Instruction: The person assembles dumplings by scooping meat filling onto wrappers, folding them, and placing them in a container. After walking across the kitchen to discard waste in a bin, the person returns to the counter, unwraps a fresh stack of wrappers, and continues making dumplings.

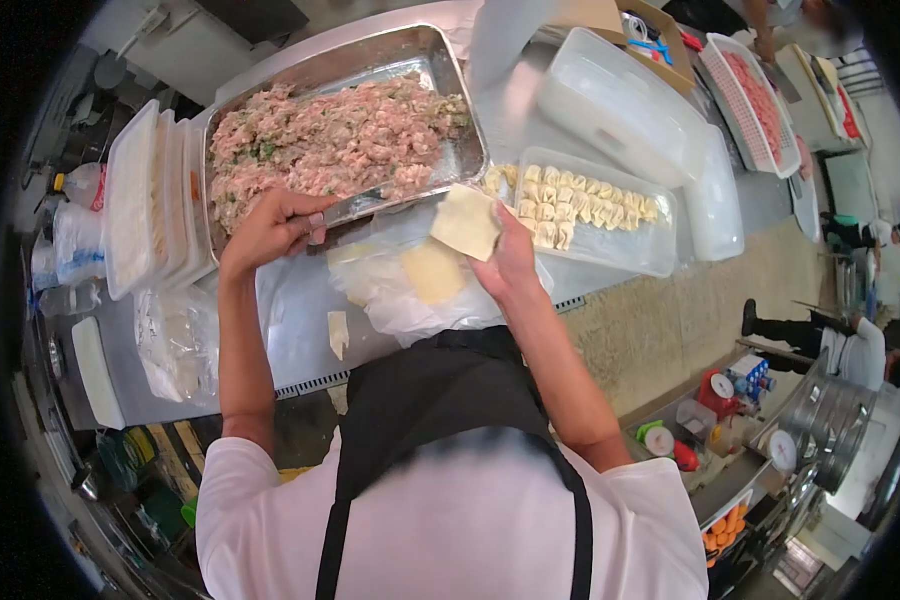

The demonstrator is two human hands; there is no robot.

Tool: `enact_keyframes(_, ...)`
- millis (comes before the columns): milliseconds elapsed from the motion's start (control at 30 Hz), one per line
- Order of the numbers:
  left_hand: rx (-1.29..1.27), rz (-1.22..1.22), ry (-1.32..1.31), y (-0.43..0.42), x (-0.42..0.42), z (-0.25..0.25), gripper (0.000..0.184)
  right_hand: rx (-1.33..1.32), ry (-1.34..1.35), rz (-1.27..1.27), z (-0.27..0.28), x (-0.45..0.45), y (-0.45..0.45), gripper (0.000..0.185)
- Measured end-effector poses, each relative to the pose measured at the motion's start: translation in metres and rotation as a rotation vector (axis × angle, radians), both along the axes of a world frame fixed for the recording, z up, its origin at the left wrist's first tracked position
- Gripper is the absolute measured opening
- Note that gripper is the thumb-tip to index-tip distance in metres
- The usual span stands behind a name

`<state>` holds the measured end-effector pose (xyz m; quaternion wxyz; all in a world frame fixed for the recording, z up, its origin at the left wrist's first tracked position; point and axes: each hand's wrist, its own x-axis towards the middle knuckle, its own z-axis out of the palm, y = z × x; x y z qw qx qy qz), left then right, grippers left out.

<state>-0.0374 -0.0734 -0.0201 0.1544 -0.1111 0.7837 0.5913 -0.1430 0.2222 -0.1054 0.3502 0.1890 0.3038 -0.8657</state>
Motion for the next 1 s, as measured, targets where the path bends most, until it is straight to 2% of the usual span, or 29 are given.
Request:
enact_keyframes(33,0.002,-0.009,0.001,0.008,0.003,-0.005,0.04,-0.026,0.021,0.018,0.011,0.002,-0.008,0.047)
enact_keyframes(100,-0.003,0.037,0.282,0.025,0.006,-0.027,0.041,-0.096,-0.015,0.016,0.021,0.001,-0.019,0.047)
enact_keyframes(133,-0.005,0.032,0.283,0.037,0.006,-0.039,0.041,-0.168,-0.053,0.024,0.022,0.0,-0.024,0.047)
enact_keyframes(200,-0.318,0.004,0.601,0.058,0.006,-0.058,0.042,-0.212,-0.063,0.022,0.02,-0.005,-0.028,0.046)
enact_keyframes(233,-0.319,0.004,0.601,0.061,0.012,-0.061,0.042,-0.156,-0.054,-0.001,0.024,-0.007,-0.029,0.046)
enact_keyframes(300,-0.556,0.001,0.528,0.067,0.021,-0.063,0.04,-0.102,-0.041,-0.03,0.023,-0.012,-0.03,0.046)
enact_keyframes(367,-0.541,0.057,0.511,0.074,0.031,-0.03,0.039,0.017,-0.026,-0.177,0.014,-0.014,-0.025,0.047)
enact_keyframes(400,-0.534,0.121,0.488,0.078,0.034,-0.019,0.037,0.02,-0.028,-0.173,0.016,-0.013,-0.022,0.047)
enact_keyframes(467,-0.44,0.164,0.535,0.096,0.028,-0.019,0.036,-0.005,0.075,-0.093,0.021,-0.01,-0.023,0.048)
enact_keyframes(533,-0.345,0.204,0.591,0.1,0.022,-0.031,0.035,-0.016,0.054,-0.088,0.02,-0.008,-0.028,0.048)
enact_keyframes(567,-0.427,0.134,0.573,0.101,0.019,-0.046,0.036,-0.022,0.034,-0.09,0.02,-0.008,-0.03,0.048)
enact_keyframes(633,-0.649,0.02,0.508,0.1,0.018,-0.037,0.037,0.005,0.044,-0.145,0.015,-0.011,-0.029,0.048)
enact_keyframes(667,-0.644,0.011,0.516,0.101,0.021,-0.031,0.037,0.039,0.042,-0.198,0.013,-0.012,-0.026,0.048)
enact_keyframes(767,-0.397,0.144,0.579,0.113,0.027,-0.013,0.038,0.082,0.113,-0.203,0.018,-0.011,-0.02,0.048)
enact_keyframes(867,-0.476,0.092,0.614,0.116,0.012,-0.052,0.039,-0.073,0.198,-0.113,0.016,-0.014,-0.019,0.047)
enact_keyframes(900,-0.382,0.086,0.57,0.113,0.009,-0.053,0.039,-0.076,0.201,-0.114,0.014,-0.016,-0.015,0.047)
enact_keyframes(967,-0.386,0.087,0.539,0.103,0.011,-0.051,0.039,-0.345,0.236,0.05,0.012,-0.019,-0.003,0.051)
enact_keyframes(1000,-0.387,0.101,0.487,0.102,0.014,-0.043,0.039,-0.337,0.235,0.045,0.017,-0.014,0.002,0.051)
